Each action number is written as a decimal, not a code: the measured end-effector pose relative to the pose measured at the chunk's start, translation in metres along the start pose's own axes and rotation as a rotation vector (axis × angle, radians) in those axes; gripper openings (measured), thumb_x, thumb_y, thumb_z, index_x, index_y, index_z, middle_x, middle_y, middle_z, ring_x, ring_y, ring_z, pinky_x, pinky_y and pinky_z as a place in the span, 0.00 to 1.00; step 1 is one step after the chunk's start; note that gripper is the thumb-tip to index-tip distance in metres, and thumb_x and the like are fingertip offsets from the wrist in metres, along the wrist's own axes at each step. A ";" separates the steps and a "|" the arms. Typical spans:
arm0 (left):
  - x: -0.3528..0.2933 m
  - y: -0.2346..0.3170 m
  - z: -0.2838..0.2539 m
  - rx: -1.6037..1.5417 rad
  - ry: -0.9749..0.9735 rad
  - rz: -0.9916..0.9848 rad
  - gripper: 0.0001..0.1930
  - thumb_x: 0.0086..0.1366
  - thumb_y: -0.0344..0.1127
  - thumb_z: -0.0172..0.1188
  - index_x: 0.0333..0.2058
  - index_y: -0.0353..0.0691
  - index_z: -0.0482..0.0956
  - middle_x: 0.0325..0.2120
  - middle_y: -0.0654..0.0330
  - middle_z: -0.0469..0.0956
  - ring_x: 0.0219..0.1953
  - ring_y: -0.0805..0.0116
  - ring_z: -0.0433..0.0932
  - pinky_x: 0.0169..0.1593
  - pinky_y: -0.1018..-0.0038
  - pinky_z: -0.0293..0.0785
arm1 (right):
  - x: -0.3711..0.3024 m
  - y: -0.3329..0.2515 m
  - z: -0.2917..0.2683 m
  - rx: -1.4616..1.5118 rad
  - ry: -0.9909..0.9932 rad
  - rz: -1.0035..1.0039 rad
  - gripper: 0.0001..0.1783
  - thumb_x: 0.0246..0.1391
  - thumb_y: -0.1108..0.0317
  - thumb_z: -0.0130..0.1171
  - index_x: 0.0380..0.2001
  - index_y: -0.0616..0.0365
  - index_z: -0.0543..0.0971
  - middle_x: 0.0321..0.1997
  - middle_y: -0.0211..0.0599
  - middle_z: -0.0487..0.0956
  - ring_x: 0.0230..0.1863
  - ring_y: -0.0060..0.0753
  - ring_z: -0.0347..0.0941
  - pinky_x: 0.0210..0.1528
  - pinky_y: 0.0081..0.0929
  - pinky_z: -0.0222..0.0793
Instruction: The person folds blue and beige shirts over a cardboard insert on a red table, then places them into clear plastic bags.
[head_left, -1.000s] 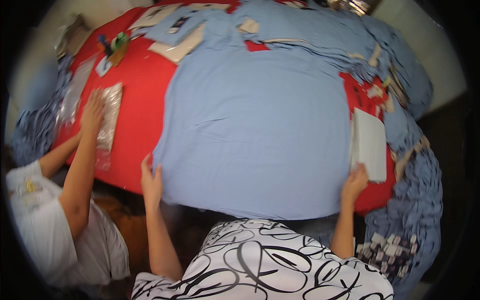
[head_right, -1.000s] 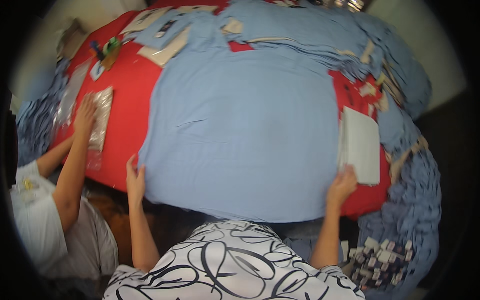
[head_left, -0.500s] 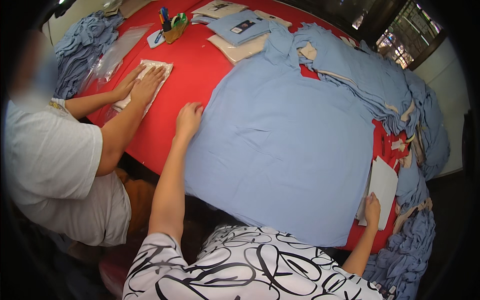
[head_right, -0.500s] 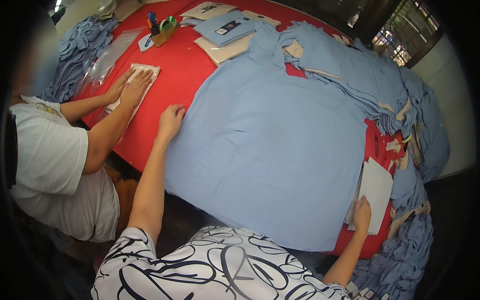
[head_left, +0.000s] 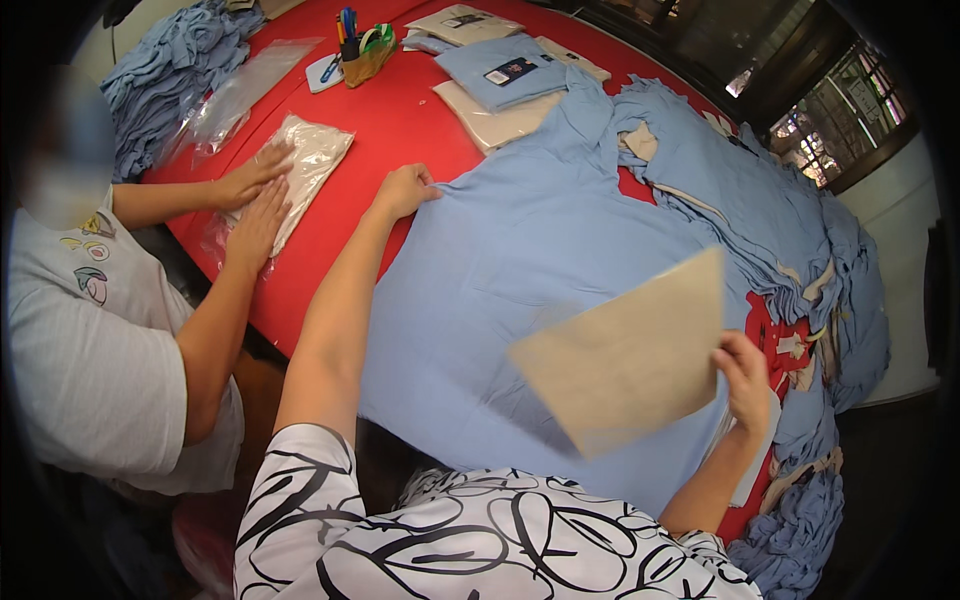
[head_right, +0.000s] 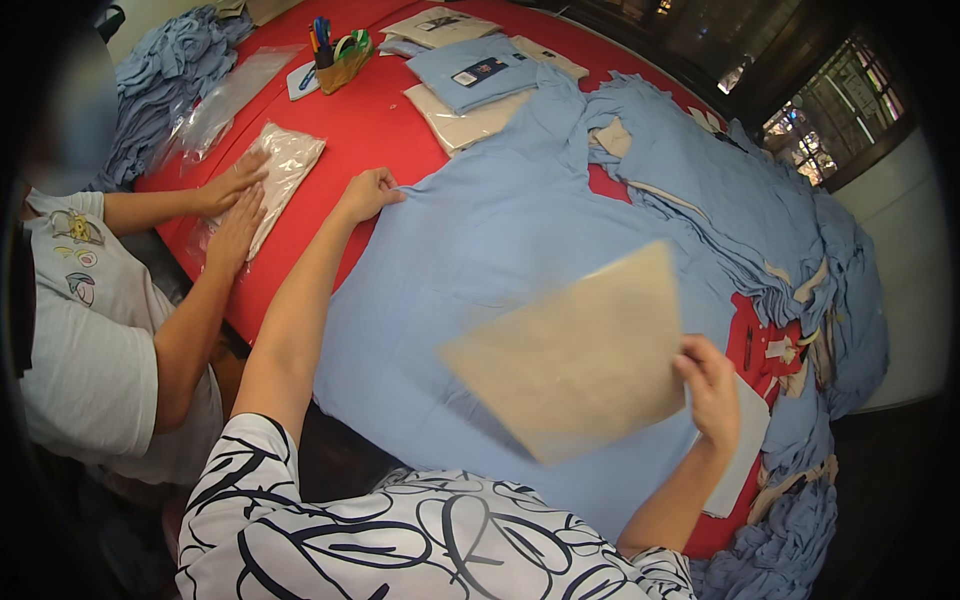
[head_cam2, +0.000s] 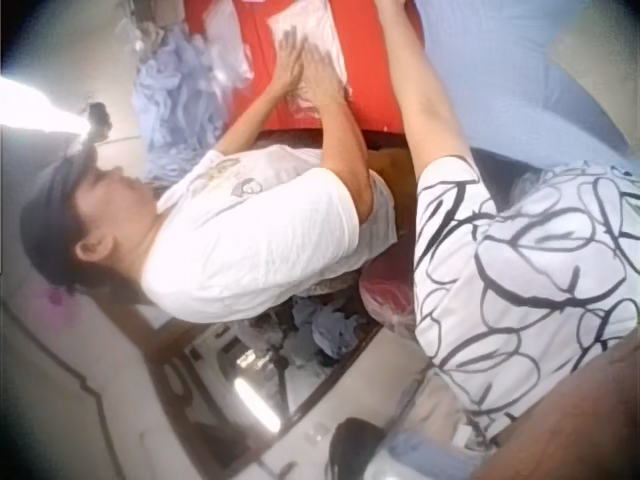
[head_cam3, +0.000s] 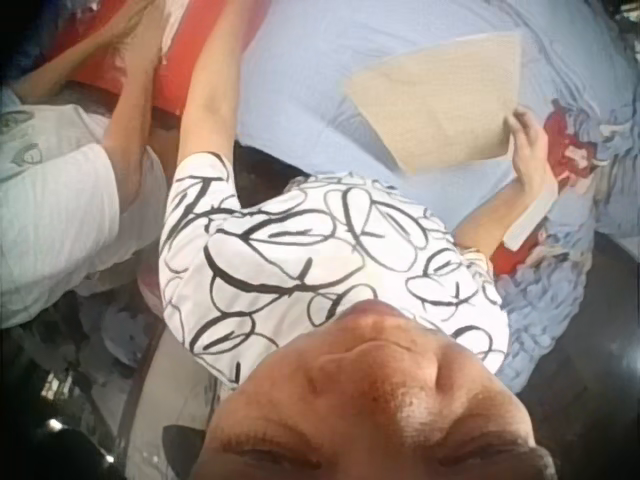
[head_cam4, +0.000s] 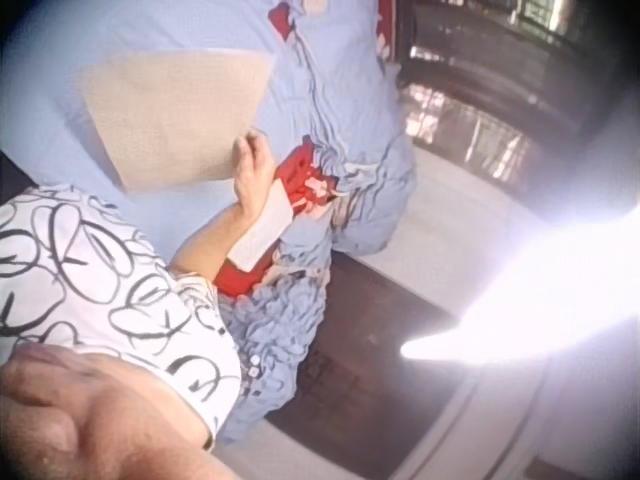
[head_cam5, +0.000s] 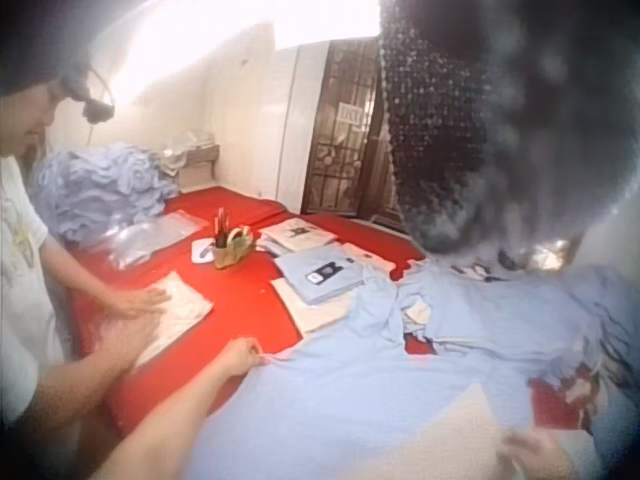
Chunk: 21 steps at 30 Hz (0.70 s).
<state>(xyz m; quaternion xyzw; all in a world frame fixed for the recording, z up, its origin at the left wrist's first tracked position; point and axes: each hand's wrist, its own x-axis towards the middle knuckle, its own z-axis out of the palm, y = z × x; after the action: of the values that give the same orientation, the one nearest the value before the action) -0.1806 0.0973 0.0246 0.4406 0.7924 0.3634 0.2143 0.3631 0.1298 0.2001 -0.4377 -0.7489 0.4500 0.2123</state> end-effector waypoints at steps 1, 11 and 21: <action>-0.002 -0.001 0.001 0.020 0.009 0.002 0.13 0.52 0.37 0.73 0.30 0.37 0.78 0.21 0.64 0.76 0.25 0.75 0.73 0.32 0.75 0.70 | 0.010 0.009 0.017 0.018 -0.068 0.018 0.09 0.58 0.74 0.54 0.41 0.65 0.77 0.36 0.26 0.77 0.41 0.18 0.69 0.47 0.17 0.63; -0.083 -0.020 -0.040 -0.316 0.009 -0.115 0.17 0.65 0.44 0.61 0.41 0.34 0.79 0.32 0.61 0.80 0.34 0.73 0.77 0.40 0.75 0.74 | -0.053 0.144 -0.084 0.186 0.112 0.108 0.23 0.60 0.64 0.56 0.56 0.66 0.72 0.53 0.35 0.77 0.54 0.27 0.71 0.59 0.25 0.62; -0.271 -0.030 -0.036 0.316 0.154 -0.123 0.13 0.58 0.39 0.66 0.28 0.36 0.75 0.28 0.57 0.74 0.34 0.60 0.74 0.40 0.66 0.70 | -0.173 0.387 -0.190 -1.025 0.862 0.779 0.21 0.64 0.64 0.41 0.56 0.60 0.73 0.56 0.54 0.76 0.52 0.53 0.74 0.53 0.43 0.69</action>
<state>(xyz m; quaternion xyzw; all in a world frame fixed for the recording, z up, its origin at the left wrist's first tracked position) -0.0796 -0.1586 0.0295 0.3904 0.8791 0.2532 0.1029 0.7693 0.1576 -0.0237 -0.8495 -0.5069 -0.1207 0.0823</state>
